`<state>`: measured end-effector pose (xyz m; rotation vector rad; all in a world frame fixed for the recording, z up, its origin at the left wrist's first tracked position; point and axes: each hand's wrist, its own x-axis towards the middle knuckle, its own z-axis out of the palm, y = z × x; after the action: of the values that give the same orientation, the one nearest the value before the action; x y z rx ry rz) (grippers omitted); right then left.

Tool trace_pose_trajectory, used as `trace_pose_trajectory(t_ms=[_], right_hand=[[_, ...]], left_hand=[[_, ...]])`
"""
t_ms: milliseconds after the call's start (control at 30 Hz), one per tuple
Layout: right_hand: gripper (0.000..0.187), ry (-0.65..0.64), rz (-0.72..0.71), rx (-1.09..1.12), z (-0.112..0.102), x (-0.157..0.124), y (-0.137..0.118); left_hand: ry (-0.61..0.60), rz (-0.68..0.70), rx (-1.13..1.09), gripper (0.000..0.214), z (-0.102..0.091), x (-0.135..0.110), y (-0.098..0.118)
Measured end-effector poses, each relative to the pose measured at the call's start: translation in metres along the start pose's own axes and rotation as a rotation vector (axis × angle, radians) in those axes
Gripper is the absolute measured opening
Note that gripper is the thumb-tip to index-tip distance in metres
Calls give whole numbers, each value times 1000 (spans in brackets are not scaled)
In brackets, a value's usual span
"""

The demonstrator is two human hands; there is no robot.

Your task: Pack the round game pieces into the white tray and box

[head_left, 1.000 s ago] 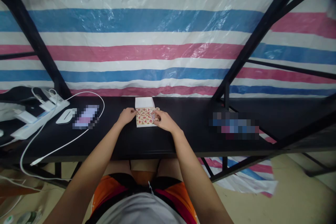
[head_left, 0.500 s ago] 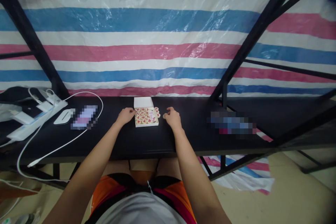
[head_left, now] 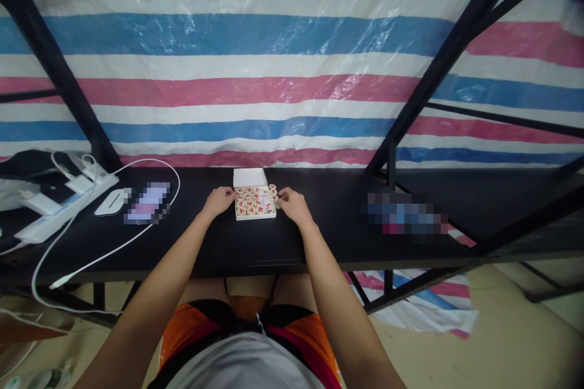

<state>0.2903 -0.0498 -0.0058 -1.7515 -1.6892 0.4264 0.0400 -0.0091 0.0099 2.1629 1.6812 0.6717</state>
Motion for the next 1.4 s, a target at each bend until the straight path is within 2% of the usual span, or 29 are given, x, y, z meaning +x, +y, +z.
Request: trace_pose_trajectory(t_ms=[333, 467, 533, 633, 733, 800, 1167, 1400], right_hand=[[16, 3, -78, 83, 4, -1, -2], [16, 57, -128, 38, 4, -1, -3], [16, 104, -202, 8, 4, -2, -7], [15, 119, -403, 17, 5, -8, -19], [12, -4, -584, 15, 8, -16, -33], [11, -79, -633, -28, 10, -21, -39], [14, -52, -606, -86, 12, -21, -38], [19, -95, -603, -54, 7, -24, -38]], left_hand=[[-8, 8, -3, 37, -1, -1, 1], [-13, 10, 1, 37, -1, -1, 1], [-11, 7, 6, 37, -1, 0, 2], [-11, 1, 12, 36, -1, 0, 2], [-14, 14, 5, 36, -1, 0, 1], [-13, 20, 0, 36, 0, 0, 1], [-1, 23, 12, 36, 2, 2, -2], [2, 20, 14, 37, 1, 0, 0]])
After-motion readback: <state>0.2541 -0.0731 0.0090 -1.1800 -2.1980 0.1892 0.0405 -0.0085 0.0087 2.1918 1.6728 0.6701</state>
